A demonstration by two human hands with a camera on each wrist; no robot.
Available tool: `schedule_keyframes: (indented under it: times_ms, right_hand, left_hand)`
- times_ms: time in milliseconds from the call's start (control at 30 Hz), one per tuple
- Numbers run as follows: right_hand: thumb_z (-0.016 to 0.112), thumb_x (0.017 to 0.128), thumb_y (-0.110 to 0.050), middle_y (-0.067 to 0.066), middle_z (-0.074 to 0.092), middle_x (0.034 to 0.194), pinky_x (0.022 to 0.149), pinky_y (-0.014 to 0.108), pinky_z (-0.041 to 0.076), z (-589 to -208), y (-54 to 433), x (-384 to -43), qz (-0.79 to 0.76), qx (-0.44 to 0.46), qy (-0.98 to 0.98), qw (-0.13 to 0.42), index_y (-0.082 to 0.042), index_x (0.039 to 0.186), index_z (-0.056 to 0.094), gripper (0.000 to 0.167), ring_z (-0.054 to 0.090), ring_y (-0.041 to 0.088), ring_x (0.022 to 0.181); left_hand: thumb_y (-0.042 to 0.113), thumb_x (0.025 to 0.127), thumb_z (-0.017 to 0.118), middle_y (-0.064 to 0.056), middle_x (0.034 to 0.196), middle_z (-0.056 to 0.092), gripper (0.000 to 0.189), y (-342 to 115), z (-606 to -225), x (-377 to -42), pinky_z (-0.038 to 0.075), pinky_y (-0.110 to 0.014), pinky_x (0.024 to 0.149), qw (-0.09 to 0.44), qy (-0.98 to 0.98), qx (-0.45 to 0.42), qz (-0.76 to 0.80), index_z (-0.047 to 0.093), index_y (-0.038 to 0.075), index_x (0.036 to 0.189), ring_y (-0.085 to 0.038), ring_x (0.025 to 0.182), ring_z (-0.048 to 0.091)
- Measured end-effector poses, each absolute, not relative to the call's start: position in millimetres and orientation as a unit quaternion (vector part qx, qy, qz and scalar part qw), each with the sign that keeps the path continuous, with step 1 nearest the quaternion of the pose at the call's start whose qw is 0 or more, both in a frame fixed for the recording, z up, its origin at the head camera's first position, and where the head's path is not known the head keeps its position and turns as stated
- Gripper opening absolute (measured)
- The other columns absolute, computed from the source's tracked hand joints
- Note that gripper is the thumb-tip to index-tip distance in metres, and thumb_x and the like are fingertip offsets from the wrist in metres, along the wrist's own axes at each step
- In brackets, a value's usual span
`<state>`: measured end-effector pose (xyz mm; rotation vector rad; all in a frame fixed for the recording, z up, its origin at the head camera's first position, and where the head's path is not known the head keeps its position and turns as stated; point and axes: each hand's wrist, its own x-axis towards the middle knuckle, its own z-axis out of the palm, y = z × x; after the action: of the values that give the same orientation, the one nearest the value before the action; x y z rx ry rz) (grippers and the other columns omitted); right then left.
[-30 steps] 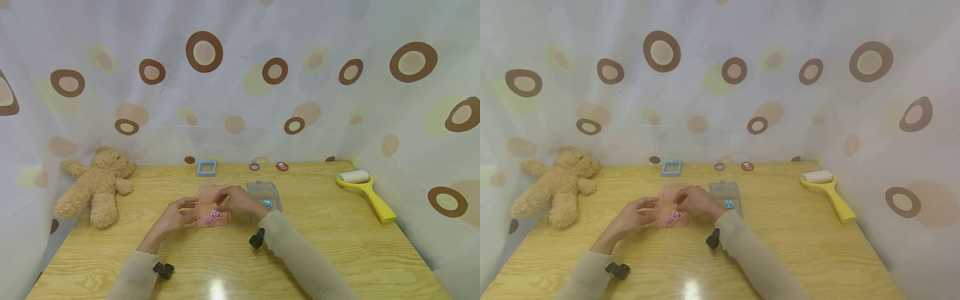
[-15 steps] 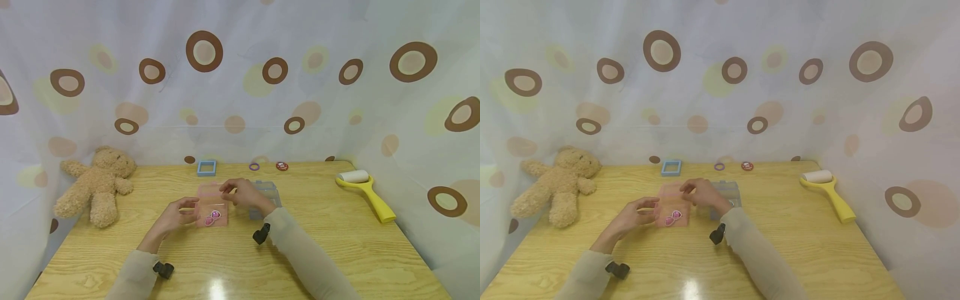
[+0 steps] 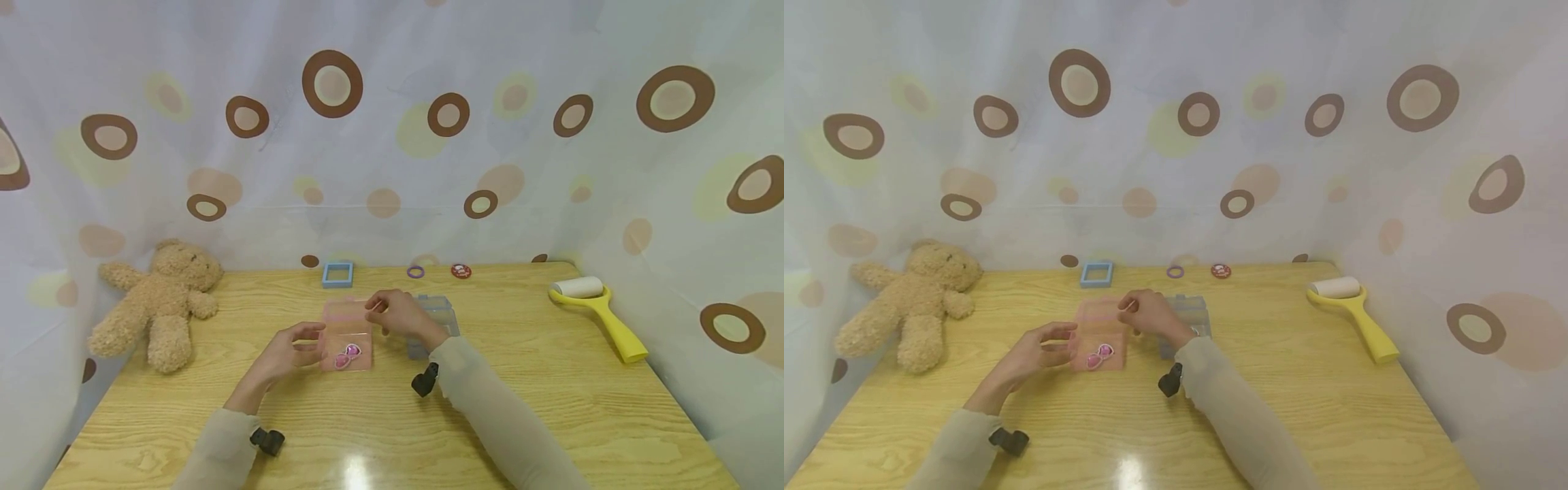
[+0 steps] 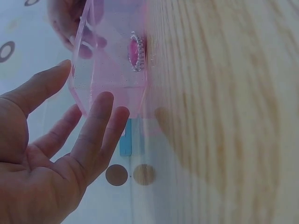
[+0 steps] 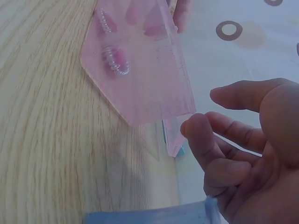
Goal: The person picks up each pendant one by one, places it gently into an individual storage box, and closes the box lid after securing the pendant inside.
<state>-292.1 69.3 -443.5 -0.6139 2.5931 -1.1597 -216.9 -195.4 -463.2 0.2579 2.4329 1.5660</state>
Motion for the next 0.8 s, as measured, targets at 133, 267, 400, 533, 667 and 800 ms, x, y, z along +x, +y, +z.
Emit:
schedule_keyframes:
  times_ms: [133, 267, 400, 533, 667, 800]
  right_hand:
    - [0.065, 0.098, -0.027, 0.004, 0.071, 0.097, 0.061, 0.028, 0.053, -444.9, 67.8, -292.6, -0.392, -0.204, 0.888, 0.124, -0.011, 0.116, 0.067, 0.025, 0.07, 0.026, 0.066]
    - [0.064, 0.098, -0.027, 0.006, 0.073, 0.1, 0.064, 0.028, 0.054, -443.2, 67.2, -291.8, -0.396, -0.2, 0.886, 0.139, -0.01, 0.119, 0.066, 0.027, 0.072, 0.029, 0.07]
    - [0.063, 0.099, -0.027, 0.007, 0.073, 0.104, 0.067, 0.028, 0.054, -441.3, 66.8, -291.0, -0.401, -0.199, 0.882, 0.15, -0.009, 0.122, 0.065, 0.029, 0.072, 0.03, 0.071]
    - [0.062, 0.099, -0.026, 0.01, 0.072, 0.109, 0.069, 0.029, 0.055, -442.0, 67.0, -291.7, -0.412, -0.2, 0.878, 0.14, -0.007, 0.124, 0.063, 0.032, 0.072, 0.031, 0.071]
    - [0.061, 0.099, -0.025, 0.012, 0.071, 0.112, 0.067, 0.028, 0.053, -444.7, 67.6, -294.1, -0.419, -0.205, 0.878, 0.108, -0.006, 0.126, 0.061, 0.033, 0.072, 0.028, 0.069]
    - [0.059, 0.1, -0.025, 0.013, 0.07, 0.117, 0.065, 0.028, 0.053, -445.0, 68.0, -295.0, -0.439, -0.196, 0.872, 0.088, -0.008, 0.129, 0.059, 0.033, 0.071, 0.028, 0.071]
  left_hand:
    - [0.009, 0.092, 0.072, -0.029, 0.141, 0.05, 0.06, -195.6, -463.2, -217.4, 0.056, -0.047, 0.098, 0.12, 0.828, 0.088, 0.54, 0.047, 0.0, 0.145, -0.045, 0.126, 0.057]
    - [0.008, 0.092, 0.071, -0.029, 0.141, 0.05, 0.06, -194.7, -461.7, -216.8, 0.056, -0.046, 0.098, 0.122, 0.827, 0.092, 0.542, 0.046, -0.001, 0.146, -0.045, 0.126, 0.057]
    - [0.009, 0.092, 0.071, -0.029, 0.14, 0.051, 0.06, -194.2, -460.8, -216.2, 0.056, -0.046, 0.098, 0.12, 0.829, 0.093, 0.538, 0.046, -0.001, 0.146, -0.044, 0.125, 0.058]
    - [0.009, 0.092, 0.071, -0.03, 0.139, 0.051, 0.06, -194.2, -460.3, -215.9, 0.057, -0.046, 0.097, 0.12, 0.83, 0.099, 0.535, 0.046, -0.002, 0.145, -0.045, 0.125, 0.058]
    - [0.009, 0.092, 0.072, -0.029, 0.139, 0.052, 0.059, -193.2, -458.7, -215.2, 0.057, -0.045, 0.097, 0.121, 0.83, 0.091, 0.537, 0.047, -0.001, 0.144, -0.044, 0.125, 0.058]
    - [0.009, 0.092, 0.072, -0.028, 0.139, 0.052, 0.059, -193.0, -457.5, -215.3, 0.056, -0.046, 0.098, 0.122, 0.829, 0.086, 0.54, 0.047, -0.001, 0.145, -0.045, 0.126, 0.057]
